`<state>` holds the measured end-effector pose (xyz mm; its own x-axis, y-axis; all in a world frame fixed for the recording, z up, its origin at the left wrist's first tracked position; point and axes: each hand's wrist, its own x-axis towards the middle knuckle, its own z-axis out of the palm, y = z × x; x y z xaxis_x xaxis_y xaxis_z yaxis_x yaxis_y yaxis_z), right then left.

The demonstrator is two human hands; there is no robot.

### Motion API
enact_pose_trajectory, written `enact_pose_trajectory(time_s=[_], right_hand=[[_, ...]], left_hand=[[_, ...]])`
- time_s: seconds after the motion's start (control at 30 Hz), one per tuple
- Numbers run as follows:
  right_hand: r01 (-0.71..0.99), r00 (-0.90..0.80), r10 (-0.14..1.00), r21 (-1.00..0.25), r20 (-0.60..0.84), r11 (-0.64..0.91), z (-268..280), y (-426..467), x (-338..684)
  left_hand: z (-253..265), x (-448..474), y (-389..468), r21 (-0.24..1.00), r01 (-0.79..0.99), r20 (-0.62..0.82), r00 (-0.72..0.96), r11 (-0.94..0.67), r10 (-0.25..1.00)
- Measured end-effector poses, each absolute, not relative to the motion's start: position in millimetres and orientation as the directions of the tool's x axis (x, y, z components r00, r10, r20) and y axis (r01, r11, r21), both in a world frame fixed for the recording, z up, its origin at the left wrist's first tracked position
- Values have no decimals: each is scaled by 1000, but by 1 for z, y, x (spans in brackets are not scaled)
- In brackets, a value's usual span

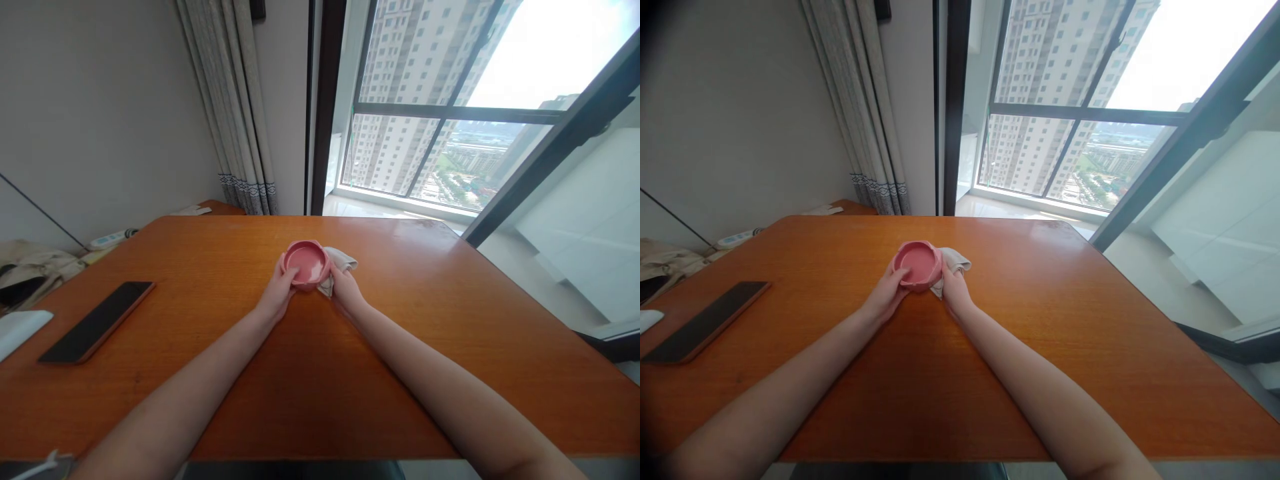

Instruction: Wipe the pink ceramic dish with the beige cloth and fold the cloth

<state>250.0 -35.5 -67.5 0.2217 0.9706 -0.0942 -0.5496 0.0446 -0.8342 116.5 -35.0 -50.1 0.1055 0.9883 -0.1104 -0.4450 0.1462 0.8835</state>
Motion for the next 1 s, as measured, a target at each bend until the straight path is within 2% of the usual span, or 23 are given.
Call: enact_pose_trajectory(time_s=[0.1,0.17,0.23,0.37,0.43,0.5,0.57,0.67,0.7,0.77,0.9,1.0], right_hand=[[-534,279,955,-843,-99,69,-64,-35,254],[-520,273,956,-853,-110,50,-62,-36,255],[-469,271,959,-881,-77,61,-61,-39,253],[-315,262,964,-940,46,130,-59,-44,251],[-297,103,994,-955,-21,11,-60,-44,252],[-238,-102,986,-960,-128,-150,-62,-42,257],[-120,-145,978,-979,-148,-166,-62,-40,265],[54,67,997,-997,50,47,-53,-36,279],[75,121,985,-991,124,115,-47,-36,282],[16,128,975,-984,180,179,-37,-35,284],[-94,9,993,-989,115,115,-30,-33,282],[-204,56,997,-978,-44,-32,-34,-22,296]], left_hand=[[-46,116,-39,877,-348,-250,259,331,933],[-45,116,-40,855,-379,-295,206,354,933],[-43,115,-39,829,-491,-266,77,268,961],[-36,109,-35,754,-656,-111,-172,-30,979],[-33,107,-32,726,-678,-69,-237,-114,969],[-34,106,-31,703,-702,-85,-240,-113,967],[-38,109,-31,705,-706,-107,-203,-69,973],[-47,117,-35,759,-651,-119,-129,6,984],[-49,120,-37,783,-621,-122,-104,31,987],[-52,126,-42,829,-551,-126,-24,92,992],[-53,130,-47,861,-466,-93,248,203,964],[-57,127,-43,877,-397,-119,365,270,923]])
